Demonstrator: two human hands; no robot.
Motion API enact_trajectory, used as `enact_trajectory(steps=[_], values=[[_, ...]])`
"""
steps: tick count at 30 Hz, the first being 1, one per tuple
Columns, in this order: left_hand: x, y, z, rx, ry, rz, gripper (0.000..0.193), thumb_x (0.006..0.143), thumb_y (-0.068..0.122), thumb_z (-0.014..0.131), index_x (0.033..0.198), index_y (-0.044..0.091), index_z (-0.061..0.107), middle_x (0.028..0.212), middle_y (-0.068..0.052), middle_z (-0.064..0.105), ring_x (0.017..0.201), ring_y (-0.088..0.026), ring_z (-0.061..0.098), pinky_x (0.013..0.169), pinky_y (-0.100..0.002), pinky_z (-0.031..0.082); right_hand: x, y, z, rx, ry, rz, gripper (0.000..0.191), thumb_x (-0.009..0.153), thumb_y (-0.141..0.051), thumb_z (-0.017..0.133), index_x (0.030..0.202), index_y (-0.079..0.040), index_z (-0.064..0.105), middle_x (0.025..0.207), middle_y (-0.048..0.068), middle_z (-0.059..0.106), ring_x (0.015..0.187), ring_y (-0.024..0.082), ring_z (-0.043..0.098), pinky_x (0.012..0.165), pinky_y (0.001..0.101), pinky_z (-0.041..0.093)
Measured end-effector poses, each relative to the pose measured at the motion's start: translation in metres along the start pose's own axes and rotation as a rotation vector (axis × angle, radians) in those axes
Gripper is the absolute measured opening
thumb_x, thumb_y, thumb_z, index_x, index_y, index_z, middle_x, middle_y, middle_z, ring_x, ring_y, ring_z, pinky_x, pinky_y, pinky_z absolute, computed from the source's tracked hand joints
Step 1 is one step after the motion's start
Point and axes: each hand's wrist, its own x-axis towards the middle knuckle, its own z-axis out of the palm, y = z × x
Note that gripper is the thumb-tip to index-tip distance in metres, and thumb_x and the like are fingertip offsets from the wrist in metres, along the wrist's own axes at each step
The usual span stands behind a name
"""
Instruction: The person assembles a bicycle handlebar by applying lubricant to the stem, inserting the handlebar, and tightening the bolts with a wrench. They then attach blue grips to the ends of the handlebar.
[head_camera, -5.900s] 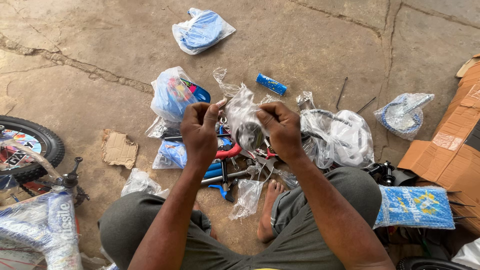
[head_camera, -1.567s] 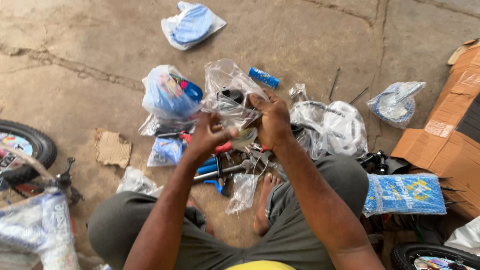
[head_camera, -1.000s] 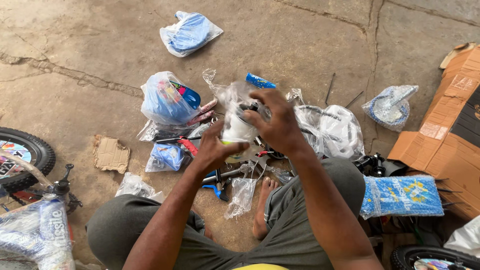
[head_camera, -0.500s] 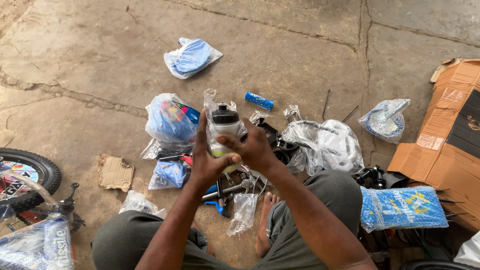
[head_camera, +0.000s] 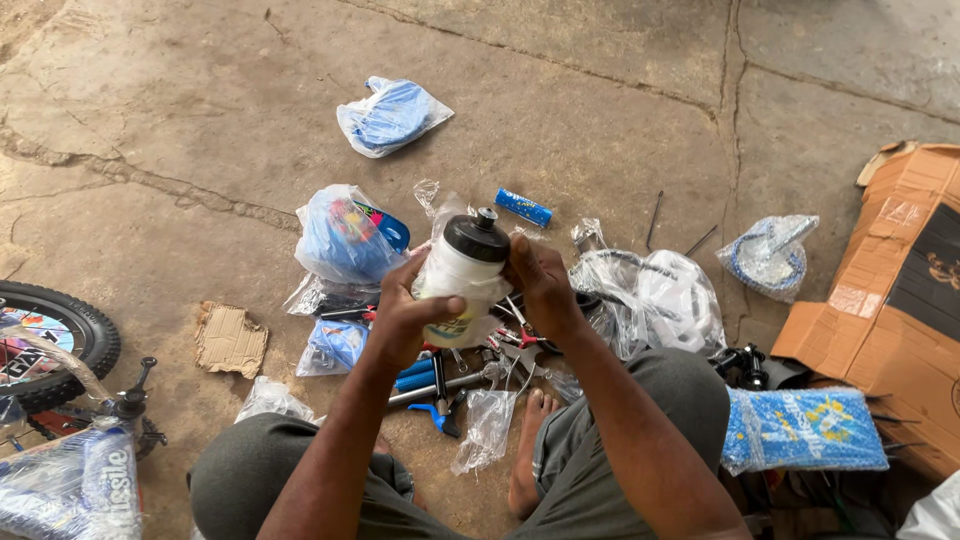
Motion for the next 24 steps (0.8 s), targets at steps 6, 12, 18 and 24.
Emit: enact_trajectory(steps=[6,12,18,24], values=[[-0.004,-0.004,-0.019,-0.049,-0.184,-0.131,0.080,0.069,0.038,0.080,0.127,-0.014,0.062,0.107,-0.022,0.073,0.094,-0.029,0.073,0.088,-0.040,0.059,-0.009,-0.037,0.018,0.005,-0.160,-0.061,0.087,0.077,-0.043,0.083,0.147,-0.011,0.044,0.128,0.006,0.063,0.113,0.021,0.067,0.095,0.0368,0.062],[0.004,-0.016,0.006,0.091,0.361,-0.046,0.075,0.086,0.045,0.070,0.137,-0.009,0.059,0.121,-0.024,0.071,0.112,-0.033,0.070,0.098,-0.042,0.058,-0.006,-0.042,0.034,0.199,0.075,-0.170,0.085,0.077,-0.019,0.094,0.147,-0.002,0.049,0.126,0.014,0.066,0.117,0.026,0.068,0.107,0.0371,0.060],[-0.001,0.002,0.013,1.191,0.120,0.699,0.089,0.069,0.034,0.080,0.147,0.008,0.049,0.147,-0.025,0.050,0.135,-0.044,0.052,0.110,-0.053,0.048,-0.004,-0.023,0.046,-0.039,0.380,-0.143,0.073,0.076,-0.014,0.092,0.134,-0.007,0.049,0.117,0.010,0.068,0.105,0.021,0.073,0.094,0.0335,0.064],[0.009,-0.007,0.000,1.188,0.208,0.360,0.068,0.070,0.026,0.088,0.131,0.010,0.063,0.117,-0.015,0.067,0.110,-0.038,0.063,0.089,-0.049,0.052,-0.002,-0.016,0.046,-0.397,0.107,-0.160,0.074,0.082,-0.041,0.086,0.135,-0.007,0.048,0.111,0.010,0.069,0.099,0.020,0.073,0.086,0.0315,0.064]])
